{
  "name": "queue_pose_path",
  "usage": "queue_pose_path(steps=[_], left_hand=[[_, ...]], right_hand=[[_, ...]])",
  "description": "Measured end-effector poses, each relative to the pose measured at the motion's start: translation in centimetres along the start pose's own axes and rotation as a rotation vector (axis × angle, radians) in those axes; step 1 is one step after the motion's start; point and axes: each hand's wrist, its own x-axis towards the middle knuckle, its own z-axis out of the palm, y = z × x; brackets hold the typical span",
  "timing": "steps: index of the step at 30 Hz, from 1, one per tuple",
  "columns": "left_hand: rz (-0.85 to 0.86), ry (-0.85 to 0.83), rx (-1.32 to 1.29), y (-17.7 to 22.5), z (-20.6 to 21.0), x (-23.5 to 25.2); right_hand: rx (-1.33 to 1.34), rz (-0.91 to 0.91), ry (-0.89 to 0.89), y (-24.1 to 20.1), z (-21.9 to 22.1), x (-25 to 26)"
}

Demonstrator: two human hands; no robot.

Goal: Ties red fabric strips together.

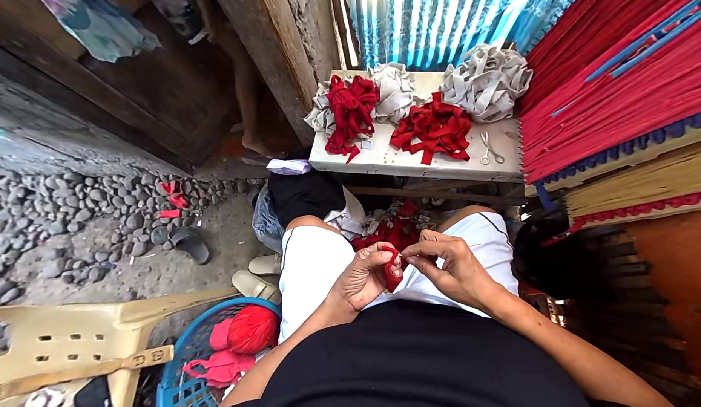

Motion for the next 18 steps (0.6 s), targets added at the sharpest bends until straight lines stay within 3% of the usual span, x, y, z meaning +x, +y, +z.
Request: queue_pose_path(steps=[18], left_hand=[[-0.048,-0.008,-0.057,-0.01,0.13,0.17]], right_hand=[[0.068,0.010,0.023,0.31,-0.16,0.08]])
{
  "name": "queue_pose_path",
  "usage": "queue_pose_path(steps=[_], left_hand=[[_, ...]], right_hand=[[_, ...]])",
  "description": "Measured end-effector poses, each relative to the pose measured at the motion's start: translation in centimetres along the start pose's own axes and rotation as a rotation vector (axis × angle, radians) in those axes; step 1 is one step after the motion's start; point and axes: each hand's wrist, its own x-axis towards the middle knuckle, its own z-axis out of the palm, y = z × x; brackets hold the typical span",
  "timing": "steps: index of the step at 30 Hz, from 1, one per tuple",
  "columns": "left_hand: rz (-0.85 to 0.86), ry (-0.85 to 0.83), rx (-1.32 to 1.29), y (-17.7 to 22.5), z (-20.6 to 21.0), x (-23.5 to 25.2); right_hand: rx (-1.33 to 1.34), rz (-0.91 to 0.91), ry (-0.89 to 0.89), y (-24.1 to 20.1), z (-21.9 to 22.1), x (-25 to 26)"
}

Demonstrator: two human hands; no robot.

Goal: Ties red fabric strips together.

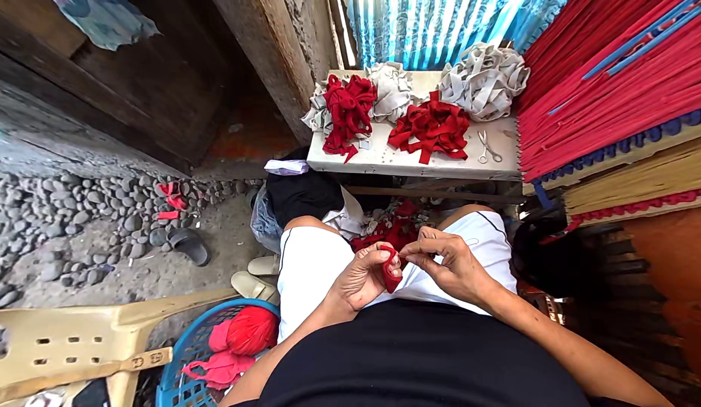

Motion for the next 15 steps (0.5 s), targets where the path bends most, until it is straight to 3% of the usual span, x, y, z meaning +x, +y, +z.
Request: queue_pose_path(steps=[15], left_hand=[[0.028,0.072,0.096,-0.08,0.30,-0.12]], right_hand=[[0.041,0.019,0.003,0.29,0.09,-0.17]])
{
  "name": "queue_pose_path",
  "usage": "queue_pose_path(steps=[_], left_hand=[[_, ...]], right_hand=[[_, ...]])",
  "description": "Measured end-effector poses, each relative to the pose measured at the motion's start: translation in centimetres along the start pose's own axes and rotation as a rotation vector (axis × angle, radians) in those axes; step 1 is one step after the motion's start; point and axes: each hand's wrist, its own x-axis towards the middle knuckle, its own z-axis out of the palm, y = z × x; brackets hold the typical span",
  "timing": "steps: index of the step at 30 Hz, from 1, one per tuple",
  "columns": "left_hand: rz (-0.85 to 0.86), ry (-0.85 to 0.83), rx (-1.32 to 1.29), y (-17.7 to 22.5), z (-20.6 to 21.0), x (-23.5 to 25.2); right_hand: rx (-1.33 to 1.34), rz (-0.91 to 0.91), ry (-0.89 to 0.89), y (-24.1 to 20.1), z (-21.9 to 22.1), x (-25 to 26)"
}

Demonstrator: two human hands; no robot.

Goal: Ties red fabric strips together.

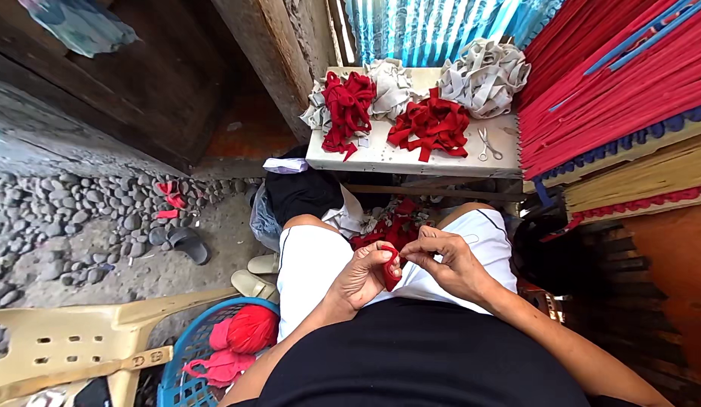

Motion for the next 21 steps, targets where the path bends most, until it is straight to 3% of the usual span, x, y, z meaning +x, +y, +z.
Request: queue_pose_path(steps=[21], left_hand=[[0.093,0.109,0.115,-0.3,1.1,-0.3]], right_hand=[[0.028,0.005,0.056,0.4,0.8,-0.1]])
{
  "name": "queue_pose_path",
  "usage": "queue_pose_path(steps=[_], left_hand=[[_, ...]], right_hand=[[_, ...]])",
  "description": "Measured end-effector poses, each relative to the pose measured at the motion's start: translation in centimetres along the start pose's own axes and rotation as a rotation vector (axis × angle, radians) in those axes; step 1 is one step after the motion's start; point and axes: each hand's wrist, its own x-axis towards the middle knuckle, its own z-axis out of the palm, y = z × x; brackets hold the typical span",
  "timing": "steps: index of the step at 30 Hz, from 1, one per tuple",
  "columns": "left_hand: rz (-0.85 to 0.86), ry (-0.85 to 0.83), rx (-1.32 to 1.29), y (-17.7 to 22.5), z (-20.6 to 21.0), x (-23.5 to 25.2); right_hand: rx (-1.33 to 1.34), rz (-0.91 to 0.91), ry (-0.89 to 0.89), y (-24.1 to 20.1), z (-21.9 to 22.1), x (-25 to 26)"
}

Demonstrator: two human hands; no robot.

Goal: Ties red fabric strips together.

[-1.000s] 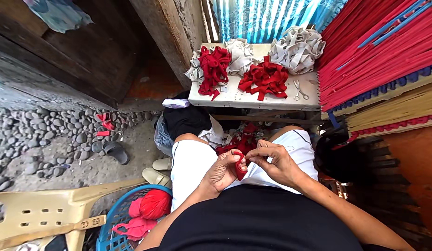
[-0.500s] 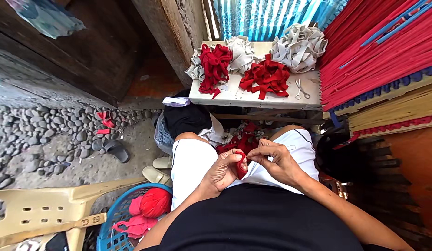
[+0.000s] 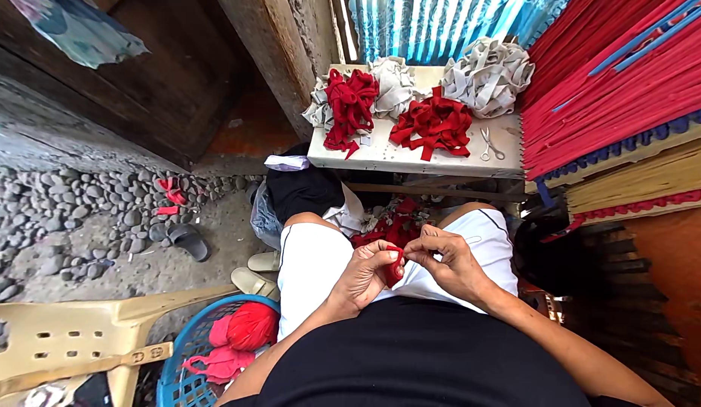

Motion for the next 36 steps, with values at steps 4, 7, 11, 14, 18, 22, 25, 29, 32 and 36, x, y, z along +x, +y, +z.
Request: queue_pose_path(steps=[4,7,11,14,18,22,25,29,32,36], left_hand=[[0.061,0.059,0.046,-0.3,0.4,0.0],[0.124,0.146,0.088,-0.6,0.7,0.2],[0.192,0.254,0.136,-0.8,1.2,0.4],[0.247,0.301,0.171,-0.8,1.1,0.5],[0.292,0.312,0.272,-1.1,0.7,0.6],[0.288,0.314,0.354,-1.3,0.4,0.9],[0.293,0.348,0.380,-1.2,0.0,1.0],[0.317,0.386,0.391,-0.4,-0.4,0.9],[0.378,0.418,0.396,0.5,-0.7,0.9],[0.443,0.452,0.423,1.6,-1.1,1.0]], right_hand=[[0.045,0.083,0.013,-0.1,0.2,0.2],[0.145,0.176,0.048,-0.1,0.6,0.5],[0.187,0.168,0.080,0.1,1.5,0.6],[0.165,0.131,0.075,0.1,1.7,0.6],[0.142,0.040,0.092,1.4,2.2,0.8],[0.086,-0.056,0.111,2.4,2.4,1.1],[0.201,-0.084,0.131,1.9,1.5,1.3],[0.445,-0.058,0.126,0.6,-1.8,1.3],[0.570,-0.009,0.197,-0.3,-5.2,0.4],[0.553,0.012,0.334,-0.5,-10.2,-1.5]])
